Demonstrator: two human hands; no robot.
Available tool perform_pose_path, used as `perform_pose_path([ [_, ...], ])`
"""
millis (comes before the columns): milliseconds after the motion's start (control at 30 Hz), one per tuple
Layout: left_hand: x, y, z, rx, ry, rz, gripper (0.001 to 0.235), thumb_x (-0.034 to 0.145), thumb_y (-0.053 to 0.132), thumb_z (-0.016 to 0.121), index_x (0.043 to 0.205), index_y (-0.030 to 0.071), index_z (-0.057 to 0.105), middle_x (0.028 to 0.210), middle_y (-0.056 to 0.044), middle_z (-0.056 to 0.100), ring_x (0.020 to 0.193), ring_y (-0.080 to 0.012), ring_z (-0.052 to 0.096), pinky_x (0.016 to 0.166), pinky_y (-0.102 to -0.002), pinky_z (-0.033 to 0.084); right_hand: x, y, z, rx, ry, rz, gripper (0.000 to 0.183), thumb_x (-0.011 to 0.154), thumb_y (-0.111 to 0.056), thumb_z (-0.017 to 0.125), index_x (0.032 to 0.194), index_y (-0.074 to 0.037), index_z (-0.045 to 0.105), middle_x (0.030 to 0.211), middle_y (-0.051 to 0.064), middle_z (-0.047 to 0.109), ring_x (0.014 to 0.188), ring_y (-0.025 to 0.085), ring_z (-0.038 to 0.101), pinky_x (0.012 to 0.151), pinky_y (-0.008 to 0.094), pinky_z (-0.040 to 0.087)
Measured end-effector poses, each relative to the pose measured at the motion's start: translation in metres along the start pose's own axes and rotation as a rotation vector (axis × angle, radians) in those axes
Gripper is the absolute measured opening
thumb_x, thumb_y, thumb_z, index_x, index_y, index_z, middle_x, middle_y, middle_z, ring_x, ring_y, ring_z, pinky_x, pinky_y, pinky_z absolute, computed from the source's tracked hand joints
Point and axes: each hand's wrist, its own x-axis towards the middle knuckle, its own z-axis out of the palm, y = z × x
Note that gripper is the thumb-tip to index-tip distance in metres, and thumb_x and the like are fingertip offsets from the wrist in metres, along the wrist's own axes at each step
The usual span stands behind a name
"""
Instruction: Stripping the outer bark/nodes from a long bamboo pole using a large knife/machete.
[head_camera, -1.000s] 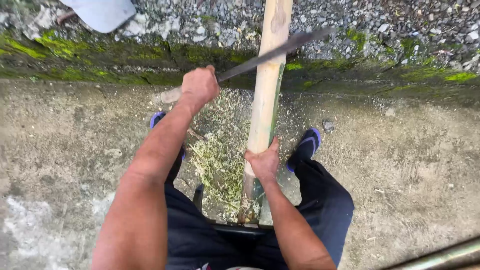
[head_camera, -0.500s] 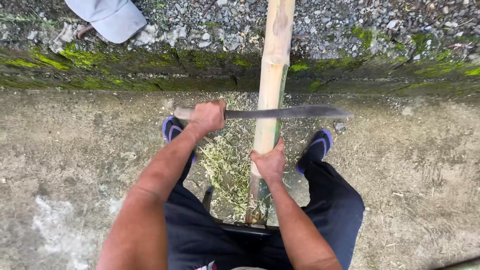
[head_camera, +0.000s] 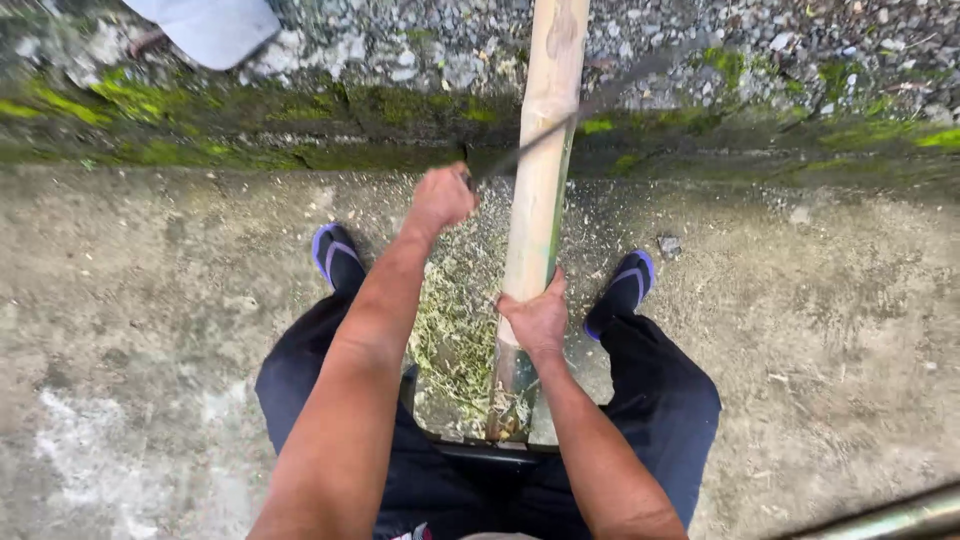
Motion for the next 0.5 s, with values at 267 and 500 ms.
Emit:
perform_pose_path([
  [267, 0.011, 0.008, -0.017, 0.117, 0.050, 0.047, 0.026, 0.087, 0.016, 0.062, 0.112, 0.012, 0.069, 0.096, -0.023, 0.075, 0.092, -0.0399, 0.073, 0.086, -0.048, 0.057, -0.002, -0.006, -0.001, -0.032, 0.000, -0.047, 0.093, 0.066, -0.020, 0.083, 0.143, -0.004, 0.035, 0.114, 0.015, 0.073, 0.100, 0.026, 0.074, 0.094, 0.037, 0.058],
  [500, -0.046, 0.017, -0.049, 0.298, -0.104, -0.061, 0.021, 0.095, 0.011, 0.052, 0.114, 0.007, 0.061, 0.085, -0.018, 0.073, 0.074, -0.0298, 0.074, 0.066, -0.044, 0.061, -0.001, -0.009, -0.008, -0.105, -0.080, 0.041, 0.104, 0.070, -0.017, 0.082, 0.155, -0.004, 0.023, 0.130, 0.021, 0.062, 0.108, 0.035, 0.071, 0.097, 0.041, 0.060],
])
